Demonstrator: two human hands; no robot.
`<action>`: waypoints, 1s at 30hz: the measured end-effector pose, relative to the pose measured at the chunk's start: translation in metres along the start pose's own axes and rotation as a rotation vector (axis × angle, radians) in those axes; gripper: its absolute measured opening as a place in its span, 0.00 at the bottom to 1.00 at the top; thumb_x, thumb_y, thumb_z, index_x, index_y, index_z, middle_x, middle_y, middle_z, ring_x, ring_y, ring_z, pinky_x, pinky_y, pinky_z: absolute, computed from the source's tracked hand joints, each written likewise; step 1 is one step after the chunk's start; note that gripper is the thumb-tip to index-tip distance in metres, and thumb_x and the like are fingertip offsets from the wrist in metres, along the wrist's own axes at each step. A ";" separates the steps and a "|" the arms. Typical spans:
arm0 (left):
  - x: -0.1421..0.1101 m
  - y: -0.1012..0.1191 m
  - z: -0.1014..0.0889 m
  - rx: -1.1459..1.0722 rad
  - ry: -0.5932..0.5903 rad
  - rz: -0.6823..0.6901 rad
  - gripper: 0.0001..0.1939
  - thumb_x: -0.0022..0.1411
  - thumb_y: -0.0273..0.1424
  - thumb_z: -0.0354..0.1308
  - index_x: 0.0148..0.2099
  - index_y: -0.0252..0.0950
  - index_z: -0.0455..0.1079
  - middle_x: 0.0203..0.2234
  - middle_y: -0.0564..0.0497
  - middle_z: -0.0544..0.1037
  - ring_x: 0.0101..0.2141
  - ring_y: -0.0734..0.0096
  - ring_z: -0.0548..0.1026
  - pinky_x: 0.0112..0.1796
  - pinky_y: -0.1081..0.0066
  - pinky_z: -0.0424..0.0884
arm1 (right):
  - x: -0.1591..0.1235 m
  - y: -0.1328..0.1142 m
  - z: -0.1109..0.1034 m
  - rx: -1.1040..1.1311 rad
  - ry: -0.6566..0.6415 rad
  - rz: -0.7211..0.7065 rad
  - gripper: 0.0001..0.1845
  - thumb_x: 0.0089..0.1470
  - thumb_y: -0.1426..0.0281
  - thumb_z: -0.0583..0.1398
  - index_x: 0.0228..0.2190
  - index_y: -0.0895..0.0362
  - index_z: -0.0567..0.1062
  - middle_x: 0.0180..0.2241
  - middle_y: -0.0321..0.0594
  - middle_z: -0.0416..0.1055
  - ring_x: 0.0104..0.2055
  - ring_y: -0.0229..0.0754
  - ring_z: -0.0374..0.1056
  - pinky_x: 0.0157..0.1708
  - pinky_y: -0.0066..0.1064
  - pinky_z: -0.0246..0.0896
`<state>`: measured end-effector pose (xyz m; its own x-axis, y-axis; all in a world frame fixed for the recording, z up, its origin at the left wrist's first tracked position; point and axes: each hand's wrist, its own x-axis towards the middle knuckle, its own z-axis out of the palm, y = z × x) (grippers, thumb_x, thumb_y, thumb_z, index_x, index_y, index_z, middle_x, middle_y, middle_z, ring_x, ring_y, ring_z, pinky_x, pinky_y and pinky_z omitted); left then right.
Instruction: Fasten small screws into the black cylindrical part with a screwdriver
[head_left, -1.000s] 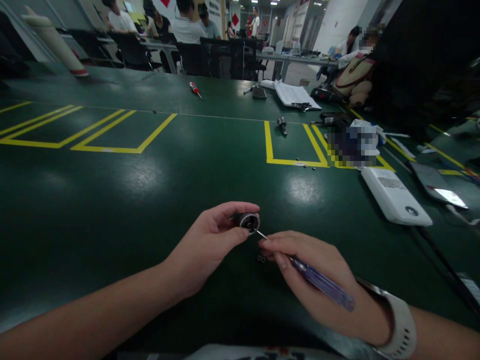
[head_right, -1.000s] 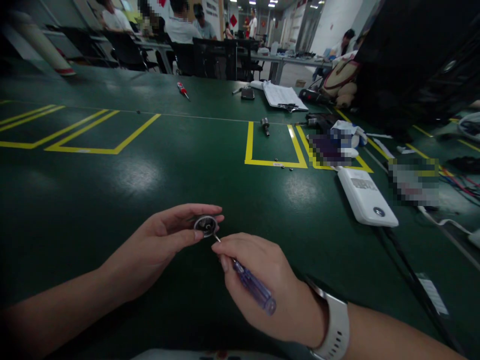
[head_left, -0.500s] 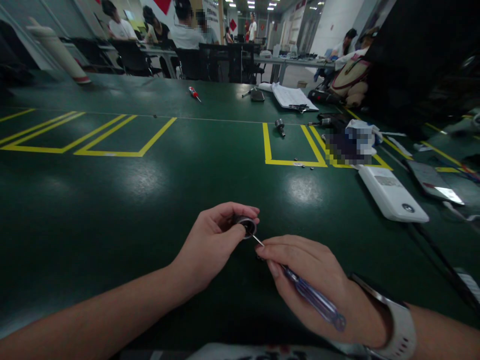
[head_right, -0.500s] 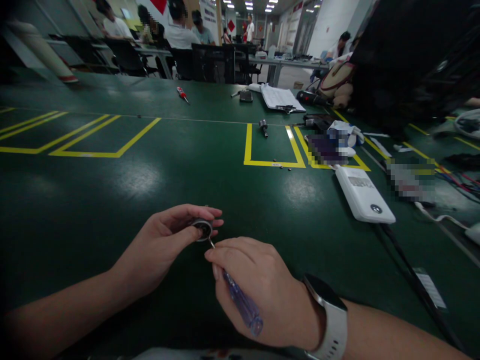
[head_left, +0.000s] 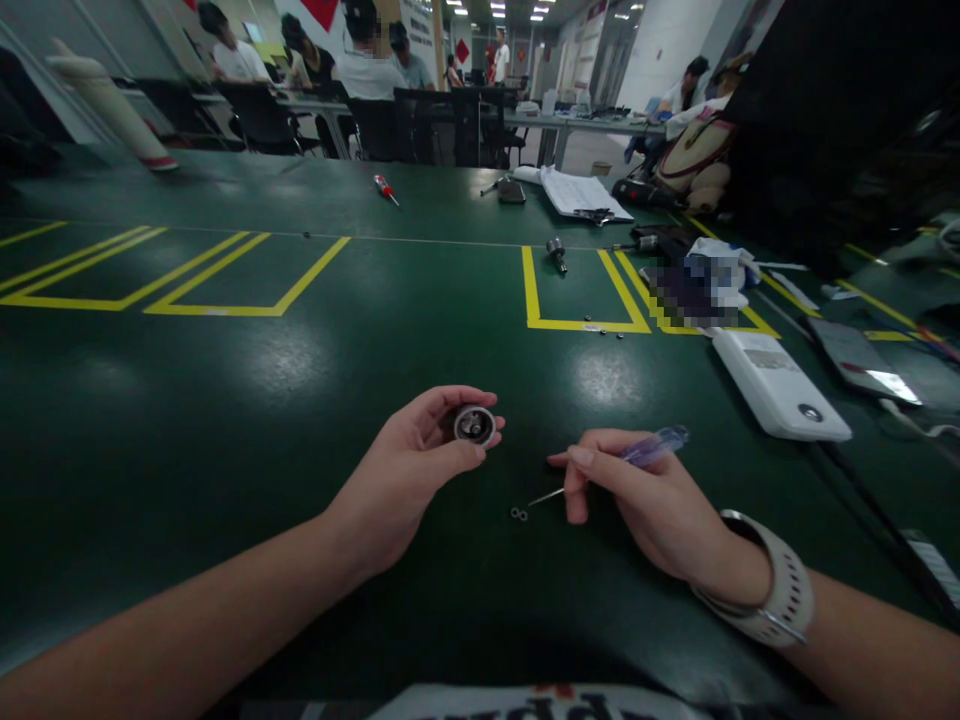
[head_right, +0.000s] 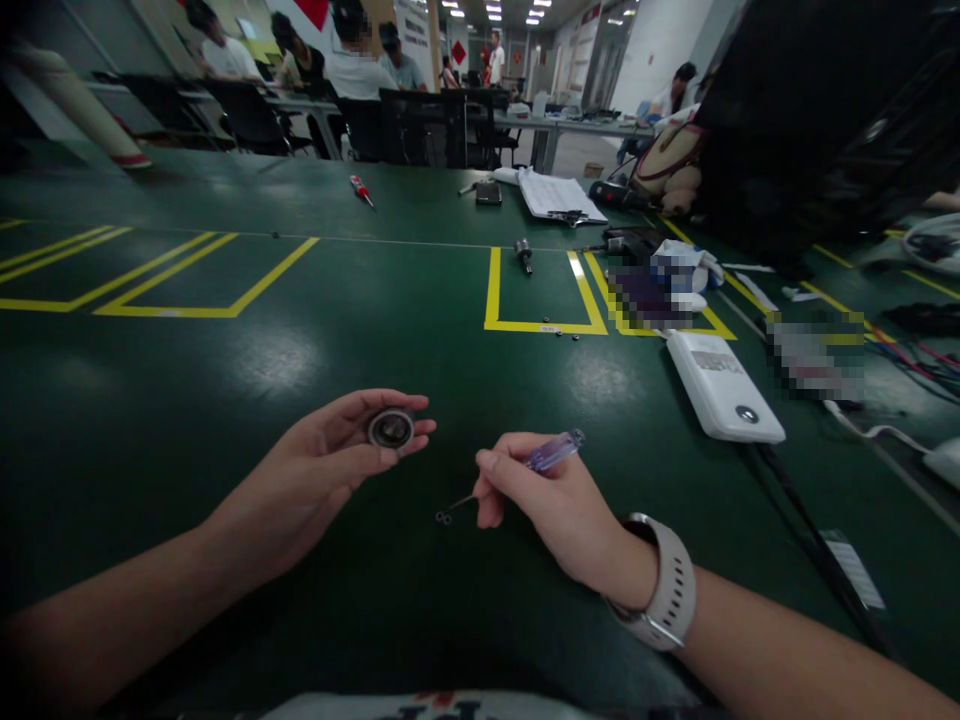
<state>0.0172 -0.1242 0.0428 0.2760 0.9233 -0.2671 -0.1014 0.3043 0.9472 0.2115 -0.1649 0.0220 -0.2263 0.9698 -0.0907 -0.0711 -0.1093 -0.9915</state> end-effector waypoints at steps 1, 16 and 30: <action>0.000 0.000 -0.001 -0.008 -0.013 -0.008 0.18 0.47 0.20 0.60 0.43 0.34 0.68 0.40 0.48 0.76 0.43 0.62 0.73 0.48 0.62 0.67 | 0.001 0.001 -0.001 -0.017 -0.009 0.012 0.15 0.54 0.64 0.56 0.21 0.58 0.72 0.16 0.32 0.67 0.22 0.34 0.65 0.38 0.34 0.65; 0.001 0.003 -0.001 -0.144 -0.055 -0.029 0.18 0.45 0.20 0.63 0.40 0.36 0.68 0.38 0.51 0.75 0.40 0.64 0.75 0.45 0.62 0.69 | -0.011 -0.011 0.014 -0.453 -0.129 0.051 0.14 0.53 0.66 0.56 0.21 0.59 0.71 0.19 0.34 0.68 0.19 0.31 0.63 0.18 0.22 0.57; 0.000 0.001 -0.003 -0.022 -0.069 -0.030 0.20 0.46 0.24 0.63 0.45 0.36 0.69 0.39 0.48 0.76 0.43 0.64 0.73 0.49 0.61 0.64 | 0.003 -0.007 0.008 0.535 -0.039 0.302 0.13 0.54 0.65 0.57 0.26 0.62 0.73 0.22 0.38 0.73 0.20 0.31 0.68 0.25 0.24 0.70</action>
<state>0.0138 -0.1236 0.0428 0.3444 0.8957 -0.2813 -0.1133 0.3371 0.9346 0.2037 -0.1632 0.0296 -0.3473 0.8713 -0.3467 -0.4739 -0.4822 -0.7368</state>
